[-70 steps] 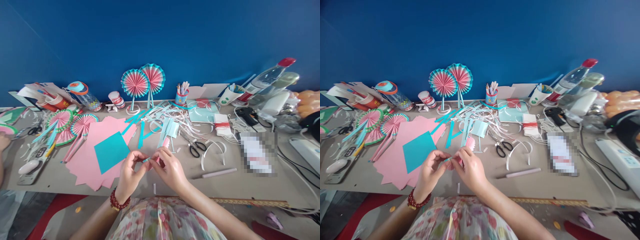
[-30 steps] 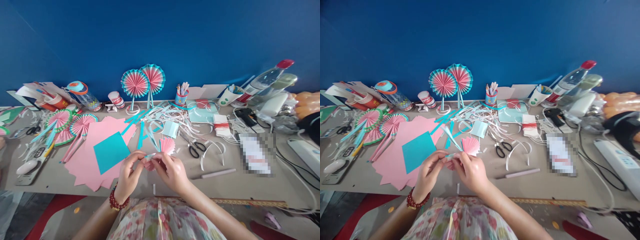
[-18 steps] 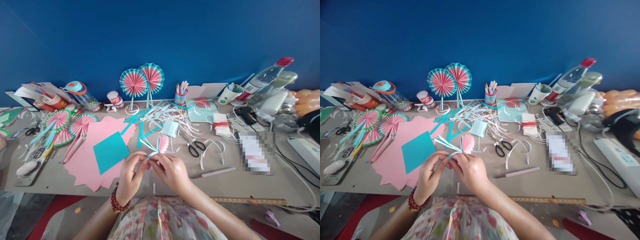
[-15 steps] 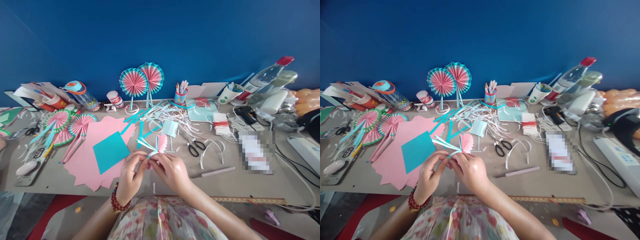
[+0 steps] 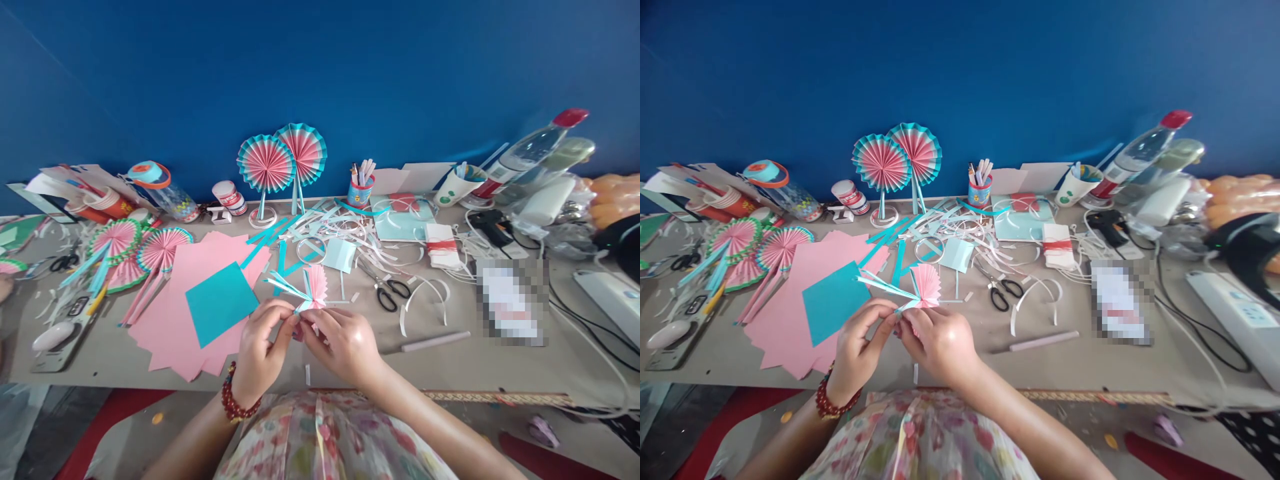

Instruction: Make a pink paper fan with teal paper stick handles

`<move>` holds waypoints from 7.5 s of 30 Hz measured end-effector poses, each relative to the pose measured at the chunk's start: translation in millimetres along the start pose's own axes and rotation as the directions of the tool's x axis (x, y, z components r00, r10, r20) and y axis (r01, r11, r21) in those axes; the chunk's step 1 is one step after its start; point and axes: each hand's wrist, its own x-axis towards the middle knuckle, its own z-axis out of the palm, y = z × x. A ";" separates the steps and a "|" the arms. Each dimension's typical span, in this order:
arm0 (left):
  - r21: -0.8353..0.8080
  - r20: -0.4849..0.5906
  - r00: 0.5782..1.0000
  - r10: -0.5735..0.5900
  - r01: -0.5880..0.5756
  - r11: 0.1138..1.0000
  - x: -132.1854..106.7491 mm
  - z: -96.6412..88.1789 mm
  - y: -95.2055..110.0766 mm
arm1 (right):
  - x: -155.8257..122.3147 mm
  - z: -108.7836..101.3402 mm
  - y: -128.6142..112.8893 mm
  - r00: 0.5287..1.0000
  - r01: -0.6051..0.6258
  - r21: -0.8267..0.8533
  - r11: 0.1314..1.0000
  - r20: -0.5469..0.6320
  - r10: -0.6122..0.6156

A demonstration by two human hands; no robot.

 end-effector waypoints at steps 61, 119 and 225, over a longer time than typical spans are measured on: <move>-0.274 0.361 0.926 -0.106 0.214 0.938 47.7 4.4 1.8 | -12.3 -31.3 36.4 0.857 -0.477 0.591 0.650 0.148 0.494; -0.189 0.494 0.867 -0.058 0.173 0.967 52.3 3.7 16.8 | -1.9 -43.0 40.1 0.929 -0.370 0.584 0.722 0.239 0.283; -0.345 0.089 0.968 -0.233 0.249 0.905 -3.7 38.4 -17.8 | -23.8 11.3 21.2 0.993 -0.041 0.146 0.988 -0.104 0.057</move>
